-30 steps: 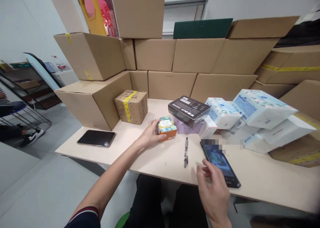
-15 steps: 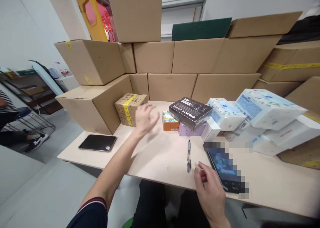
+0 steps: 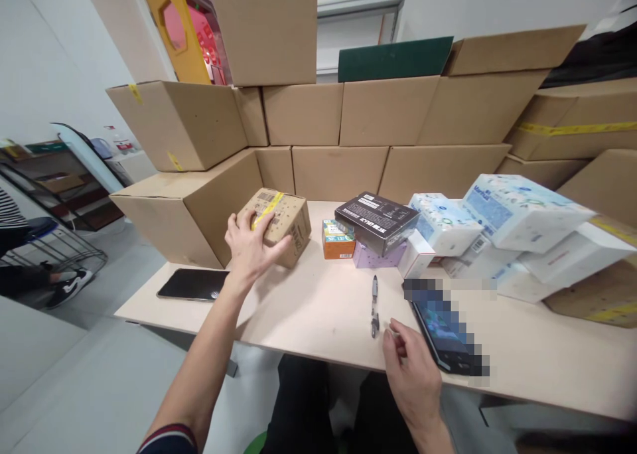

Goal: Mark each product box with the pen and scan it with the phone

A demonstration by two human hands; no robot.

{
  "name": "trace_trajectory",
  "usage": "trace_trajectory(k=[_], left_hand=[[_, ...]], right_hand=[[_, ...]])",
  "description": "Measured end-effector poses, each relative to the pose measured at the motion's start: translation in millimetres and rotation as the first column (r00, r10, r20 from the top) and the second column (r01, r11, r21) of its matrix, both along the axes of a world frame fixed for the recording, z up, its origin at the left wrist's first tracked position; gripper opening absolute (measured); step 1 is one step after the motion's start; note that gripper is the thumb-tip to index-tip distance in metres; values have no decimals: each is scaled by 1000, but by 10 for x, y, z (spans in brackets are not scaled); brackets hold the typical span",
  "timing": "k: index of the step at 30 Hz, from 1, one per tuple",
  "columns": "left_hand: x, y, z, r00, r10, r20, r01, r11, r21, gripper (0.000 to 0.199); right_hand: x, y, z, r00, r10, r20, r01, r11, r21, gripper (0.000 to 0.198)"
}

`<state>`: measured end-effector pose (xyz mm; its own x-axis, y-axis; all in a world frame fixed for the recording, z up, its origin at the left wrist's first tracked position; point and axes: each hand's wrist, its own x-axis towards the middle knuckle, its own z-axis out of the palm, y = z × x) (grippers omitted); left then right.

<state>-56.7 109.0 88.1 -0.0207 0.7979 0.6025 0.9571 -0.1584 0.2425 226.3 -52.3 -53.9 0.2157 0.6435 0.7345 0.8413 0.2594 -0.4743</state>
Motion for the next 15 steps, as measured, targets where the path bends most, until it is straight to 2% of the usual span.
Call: trace_trajectory(k=[4,6,8,10,12,15], left_hand=[[110,-677,-386,997,-75,9,73,989,125,81],[156,-992,-615,987,-159,16,154,971,181,86],[173,-1234,-815,968,-238,84,217,955,204,86],[152,-1369,-960,925,-297,239,226,932,283,77],[107,-1390,-1046,839,-317,442,167,924,345,68],[57,-1278,-1099,603,-316,732,131,945,301,58]], right_hand=[[-18,-12,79,999,25,-43,-26,999,-23,23],[-78,-24,164,995,53,-87,-55,998,-24,22],[-179,-33,256,984,116,-138,-123,992,-38,23],[-305,-31,324,959,210,-189,-225,972,-64,29],[-428,-13,348,926,293,-238,-324,940,-104,40],[-560,36,300,887,344,-309,-410,894,-180,60]])
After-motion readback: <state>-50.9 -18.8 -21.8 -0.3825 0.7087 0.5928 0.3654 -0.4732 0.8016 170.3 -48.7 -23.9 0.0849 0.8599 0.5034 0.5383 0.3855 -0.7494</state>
